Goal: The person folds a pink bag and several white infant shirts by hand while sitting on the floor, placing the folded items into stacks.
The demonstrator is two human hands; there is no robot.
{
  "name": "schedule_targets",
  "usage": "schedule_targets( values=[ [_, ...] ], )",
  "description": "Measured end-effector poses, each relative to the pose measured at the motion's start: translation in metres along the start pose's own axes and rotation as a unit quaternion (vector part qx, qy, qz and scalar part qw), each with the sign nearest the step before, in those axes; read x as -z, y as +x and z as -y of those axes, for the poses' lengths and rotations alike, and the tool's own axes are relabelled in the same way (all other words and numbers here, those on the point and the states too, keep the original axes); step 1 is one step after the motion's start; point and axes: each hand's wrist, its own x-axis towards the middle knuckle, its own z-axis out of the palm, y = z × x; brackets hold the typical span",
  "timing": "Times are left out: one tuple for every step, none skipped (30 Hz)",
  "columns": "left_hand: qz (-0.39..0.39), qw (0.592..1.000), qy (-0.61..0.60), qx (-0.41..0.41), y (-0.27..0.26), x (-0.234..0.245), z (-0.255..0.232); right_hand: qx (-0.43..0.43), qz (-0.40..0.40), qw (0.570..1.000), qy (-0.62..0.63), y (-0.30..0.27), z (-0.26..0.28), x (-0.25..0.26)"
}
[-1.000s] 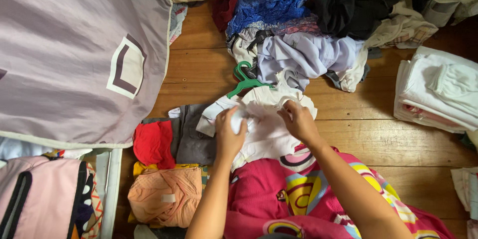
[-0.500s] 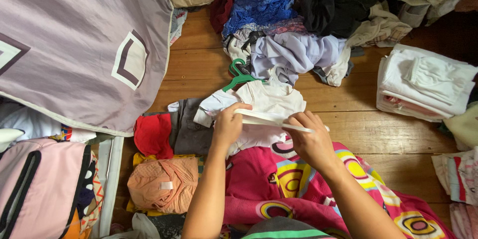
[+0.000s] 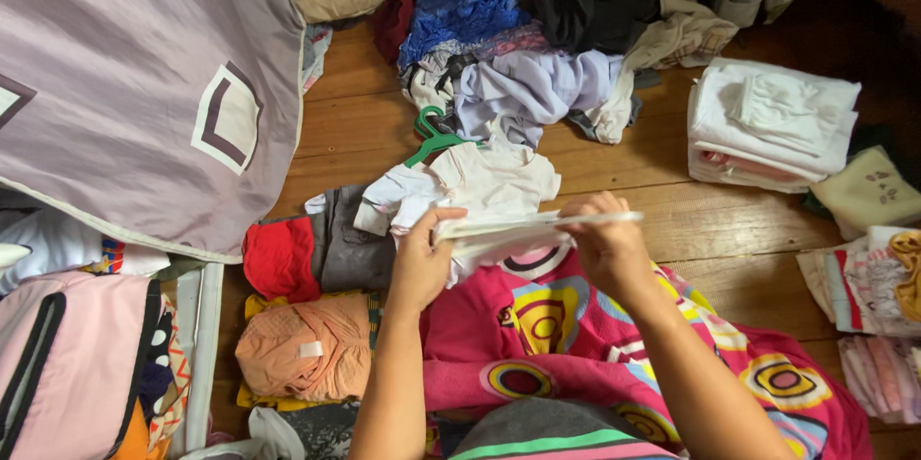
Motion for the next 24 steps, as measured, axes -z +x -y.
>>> schedule_targets(
  values=[
    [-0.001, 0.998, -0.054, 0.025, -0.002, 0.001, -0.003, -0.027, -0.023, 0.996, 0.081, -0.004, -0.001, 0.003],
    [-0.001, 0.998, -0.052, 0.025, -0.001, 0.000, -0.005, -0.028, -0.024, 0.996, 0.083, -0.006, -0.002, 0.007],
    [0.008, 0.996, -0.078, 0.043, 0.000, -0.002, -0.005, -0.016, -0.026, 0.995, 0.092, -0.008, -0.001, 0.012],
    [0.018, 0.993, -0.104, 0.061, 0.001, -0.004, -0.005, -0.004, -0.028, 0.994, 0.101, -0.009, 0.001, 0.018],
    [0.018, 0.993, -0.103, 0.060, -0.002, -0.004, -0.004, -0.004, -0.029, 0.994, 0.102, -0.010, 0.004, 0.022],
    [0.021, 0.989, -0.127, 0.068, -0.004, -0.006, -0.003, 0.015, 0.003, 0.997, 0.076, -0.008, 0.007, 0.027],
    [0.024, 0.985, -0.150, 0.075, -0.005, -0.007, -0.002, 0.034, 0.035, 0.998, 0.050, -0.007, 0.009, 0.032],
    [0.025, 0.985, -0.151, 0.076, -0.007, -0.007, 0.000, 0.033, 0.036, 0.998, 0.049, -0.007, 0.013, 0.034],
    [0.017, 0.988, -0.150, 0.044, -0.008, -0.007, 0.002, 0.048, 0.030, 0.997, 0.047, -0.005, 0.015, 0.035],
    [0.009, 0.989, -0.149, 0.011, -0.009, -0.007, 0.004, 0.064, 0.024, 0.997, 0.045, -0.004, 0.017, 0.037],
    [0.009, 0.989, -0.149, 0.012, -0.009, -0.009, 0.007, 0.063, 0.024, 0.997, 0.045, -0.005, 0.017, 0.039],
    [-0.004, 0.978, -0.204, 0.043, -0.007, -0.011, 0.010, 0.058, 0.036, 0.997, 0.046, -0.005, 0.017, 0.041],
    [-0.017, 0.963, -0.259, 0.073, -0.006, -0.013, 0.012, 0.054, 0.048, 0.996, 0.048, -0.006, 0.015, 0.041],
    [-0.018, 0.963, -0.258, 0.073, -0.006, -0.010, 0.015, 0.054, 0.048, 0.996, 0.050, -0.009, 0.013, 0.040],
    [-0.018, 0.948, -0.302, 0.100, -0.005, -0.006, 0.017, 0.033, 0.041, 0.989, 0.140, -0.014, 0.010, 0.039],
    [-0.016, 0.930, -0.344, 0.126, -0.004, -0.002, 0.018, 0.010, 0.033, 0.973, 0.228, -0.019, 0.006, 0.038],
    [-0.016, 0.930, -0.343, 0.127, -0.006, 0.001, 0.019, 0.010, 0.033, 0.973, 0.229, -0.023, 0.002, 0.035],
    [0.024, 0.969, -0.204, 0.135, -0.009, 0.005, 0.020, -0.069, -0.037, 0.932, 0.354, -0.025, -0.002, 0.030],
    [0.062, 0.986, -0.060, 0.140, -0.010, 0.007, 0.022, -0.145, -0.106, 0.864, 0.470, -0.027, -0.006, 0.027],
    [0.065, 0.986, -0.059, 0.139, -0.013, 0.003, 0.023, -0.145, -0.109, 0.864, 0.469, -0.028, -0.008, 0.026],
    [0.094, 0.991, -0.016, 0.094, -0.017, -0.006, 0.025, -0.180, -0.118, 0.872, 0.440, -0.028, -0.010, 0.026],
    [0.121, 0.991, 0.028, 0.049, -0.019, -0.012, 0.026, -0.215, -0.127, 0.877, 0.411, -0.025, -0.010, 0.026],
    [0.122, 0.991, 0.029, 0.048, -0.021, -0.018, 0.027, -0.215, -0.128, 0.877, 0.411, -0.020, -0.007, 0.025],
    [0.126, 0.988, 0.071, 0.046, -0.023, -0.027, 0.027, -0.200, -0.149, 0.815, 0.523, -0.015, -0.003, 0.024]
  ],
)
